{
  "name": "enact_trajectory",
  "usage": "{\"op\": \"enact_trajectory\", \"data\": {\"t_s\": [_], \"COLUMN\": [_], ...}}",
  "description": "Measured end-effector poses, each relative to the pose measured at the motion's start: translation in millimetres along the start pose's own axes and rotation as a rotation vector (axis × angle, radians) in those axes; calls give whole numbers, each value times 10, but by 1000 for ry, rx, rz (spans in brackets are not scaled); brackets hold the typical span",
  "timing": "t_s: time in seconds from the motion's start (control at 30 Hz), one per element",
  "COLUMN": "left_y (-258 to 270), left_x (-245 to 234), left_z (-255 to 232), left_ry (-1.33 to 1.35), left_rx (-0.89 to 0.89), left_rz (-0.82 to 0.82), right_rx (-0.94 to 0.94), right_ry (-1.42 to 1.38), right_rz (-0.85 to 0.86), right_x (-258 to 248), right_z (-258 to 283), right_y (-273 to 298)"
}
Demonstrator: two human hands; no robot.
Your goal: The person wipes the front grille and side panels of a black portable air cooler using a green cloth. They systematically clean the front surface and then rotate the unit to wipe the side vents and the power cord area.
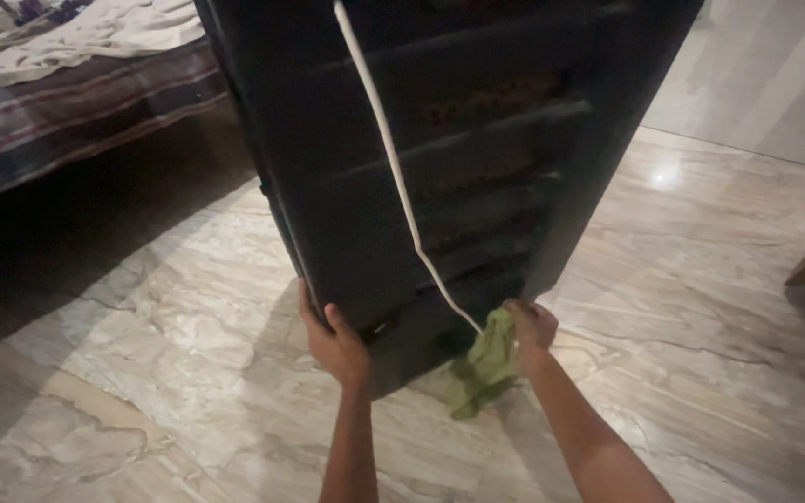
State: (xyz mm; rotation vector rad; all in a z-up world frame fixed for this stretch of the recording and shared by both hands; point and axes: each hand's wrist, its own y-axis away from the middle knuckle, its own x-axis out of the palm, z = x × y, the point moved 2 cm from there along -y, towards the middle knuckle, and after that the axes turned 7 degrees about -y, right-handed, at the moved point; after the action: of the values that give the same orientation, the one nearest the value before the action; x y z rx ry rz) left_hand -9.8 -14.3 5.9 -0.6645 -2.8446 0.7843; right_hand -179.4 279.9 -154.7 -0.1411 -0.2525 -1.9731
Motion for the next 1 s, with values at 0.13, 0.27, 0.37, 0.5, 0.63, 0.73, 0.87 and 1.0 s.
{"op": "enact_trajectory", "data": {"t_s": [0.13,0.27,0.37,0.5,0.63,0.73,0.87,1.0], "left_y": [-6,-13,13,10,-10,-5,-8,-17], "left_x": [2,-11,24,8,-16,-3,-22,-53], "left_z": [7,26,18,-27,-41,-8,31,39], "left_ry": [16,-33,33,-9,-22,-54,-88,-85], "left_rx": [7,4,-39,-9,-12,-46,8,31], "left_rz": [6,-12,-21,-27,-8,1,8,30], "right_rx": [20,-151,7,15,75,79,29,-191], "right_ry": [-95,-85,-63,1,134,144,178,225], "right_rz": [-139,-64,36,252,201,275,363,267], "right_x": [86,283,590,877,1197,1279,1368,995], "right_z": [-270,-413,-462,-251,-250,-523,-983,-830], "right_y": [-13,268,956,1675,2118,2064,1773,1595]}}
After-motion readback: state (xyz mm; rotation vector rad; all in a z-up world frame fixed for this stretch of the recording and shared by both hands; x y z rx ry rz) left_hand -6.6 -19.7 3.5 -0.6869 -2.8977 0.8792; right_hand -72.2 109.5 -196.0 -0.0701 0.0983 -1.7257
